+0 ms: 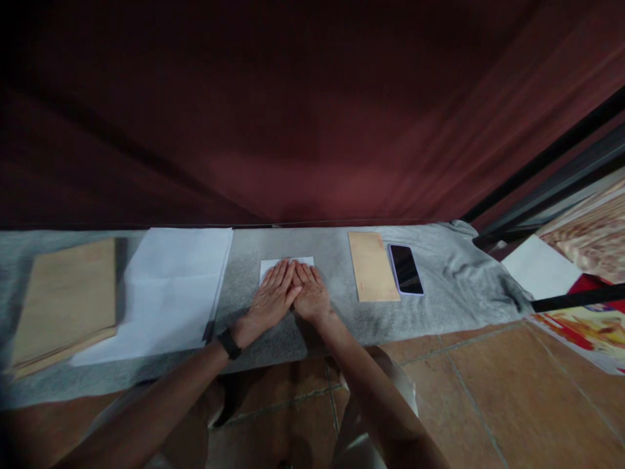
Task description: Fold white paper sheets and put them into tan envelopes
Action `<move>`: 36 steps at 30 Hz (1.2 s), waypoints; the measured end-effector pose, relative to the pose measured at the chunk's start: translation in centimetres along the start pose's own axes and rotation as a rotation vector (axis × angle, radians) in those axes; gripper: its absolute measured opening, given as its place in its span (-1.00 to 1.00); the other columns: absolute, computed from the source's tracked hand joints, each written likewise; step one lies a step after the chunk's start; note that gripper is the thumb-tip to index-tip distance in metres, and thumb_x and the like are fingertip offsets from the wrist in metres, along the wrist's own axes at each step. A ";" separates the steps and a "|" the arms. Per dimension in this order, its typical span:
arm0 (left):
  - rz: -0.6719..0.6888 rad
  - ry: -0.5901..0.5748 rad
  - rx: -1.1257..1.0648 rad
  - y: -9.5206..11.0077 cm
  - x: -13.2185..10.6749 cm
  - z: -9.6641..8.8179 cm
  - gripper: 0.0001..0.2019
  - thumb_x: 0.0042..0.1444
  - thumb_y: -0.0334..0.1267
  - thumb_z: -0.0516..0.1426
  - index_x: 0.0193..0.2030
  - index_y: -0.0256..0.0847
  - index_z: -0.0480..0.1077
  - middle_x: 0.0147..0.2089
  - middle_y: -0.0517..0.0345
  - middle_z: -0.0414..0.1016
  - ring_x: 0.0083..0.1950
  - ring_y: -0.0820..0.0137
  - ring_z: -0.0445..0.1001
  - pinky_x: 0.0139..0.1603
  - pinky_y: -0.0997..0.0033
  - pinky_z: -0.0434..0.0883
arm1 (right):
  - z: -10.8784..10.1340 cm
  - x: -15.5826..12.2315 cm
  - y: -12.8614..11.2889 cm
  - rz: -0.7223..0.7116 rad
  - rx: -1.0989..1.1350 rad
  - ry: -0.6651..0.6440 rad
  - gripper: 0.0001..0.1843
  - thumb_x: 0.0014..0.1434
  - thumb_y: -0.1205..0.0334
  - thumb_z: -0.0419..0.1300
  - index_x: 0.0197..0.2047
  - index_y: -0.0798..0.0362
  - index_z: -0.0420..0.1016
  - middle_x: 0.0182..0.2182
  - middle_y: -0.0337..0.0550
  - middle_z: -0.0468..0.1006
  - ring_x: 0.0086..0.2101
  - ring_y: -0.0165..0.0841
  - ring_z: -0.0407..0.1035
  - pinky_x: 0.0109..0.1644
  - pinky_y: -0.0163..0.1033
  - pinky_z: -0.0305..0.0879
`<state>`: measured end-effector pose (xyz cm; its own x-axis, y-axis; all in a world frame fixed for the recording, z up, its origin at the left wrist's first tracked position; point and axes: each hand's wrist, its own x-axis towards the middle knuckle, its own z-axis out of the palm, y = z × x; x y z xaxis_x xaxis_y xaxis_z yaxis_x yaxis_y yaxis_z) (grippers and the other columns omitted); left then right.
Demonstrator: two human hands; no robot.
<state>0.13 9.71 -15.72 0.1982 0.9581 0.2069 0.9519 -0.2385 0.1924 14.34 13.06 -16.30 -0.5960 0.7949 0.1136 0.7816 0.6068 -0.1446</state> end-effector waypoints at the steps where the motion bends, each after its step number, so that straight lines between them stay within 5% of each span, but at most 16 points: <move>1: 0.001 0.004 0.006 -0.1 -0.1 0.1 -0.33 0.45 -0.04 -0.17 0.53 -0.46 -0.05 0.56 -0.21 0.02 0.60 0.16 -0.09 0.55 0.04 0.02 | 0.0 0.0 0.1 0.003 -0.001 0.001 -0.38 0.44 0.26 -0.05 0.51 0.13 0.08 0.48 -0.05 0.07 0.44 -0.18 -0.01 0.52 -0.02 -0.11; 9: -0.006 -0.004 0.061 -1.0 -0.4 0.8 -0.38 0.45 -0.12 -0.19 0.52 -0.46 0.01 0.56 -0.20 -0.01 0.60 0.18 -0.14 0.56 0.04 0.00 | -0.1 -0.3 1.6 0.089 0.022 0.069 -0.41 0.47 0.19 -0.10 0.49 0.13 0.13 0.47 -0.04 0.10 0.43 -0.20 0.02 0.50 0.02 -0.09; 29: -0.127 -0.067 0.090 -3.0 -1.2 -1.0 -0.37 0.41 -0.10 -0.14 0.50 -0.45 0.06 0.55 -0.24 0.01 0.58 0.12 -0.03 0.55 0.02 0.02 | -0.8 -1.2 4.4 0.175 0.001 0.114 -0.41 0.50 0.14 -0.12 0.47 0.21 0.17 0.44 0.07 0.17 0.41 -0.12 0.08 0.47 0.07 0.00; 36: -0.121 -0.046 0.100 -2.9 -1.3 -0.8 -0.37 0.41 -0.11 -0.15 0.50 -0.44 0.06 0.55 -0.23 0.02 0.58 0.12 -0.03 0.55 0.01 0.00 | -1.8 -0.6 2.2 0.011 0.098 0.113 -0.43 0.49 0.15 -0.13 0.48 0.14 0.17 0.46 -0.04 0.13 0.42 -0.21 0.05 0.49 0.03 0.00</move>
<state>-3.09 9.01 -15.76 0.0894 0.9857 0.1430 0.9874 -0.1065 0.1167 16.80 13.89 -14.88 -0.5586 0.7995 0.2207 0.7632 0.5996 -0.2406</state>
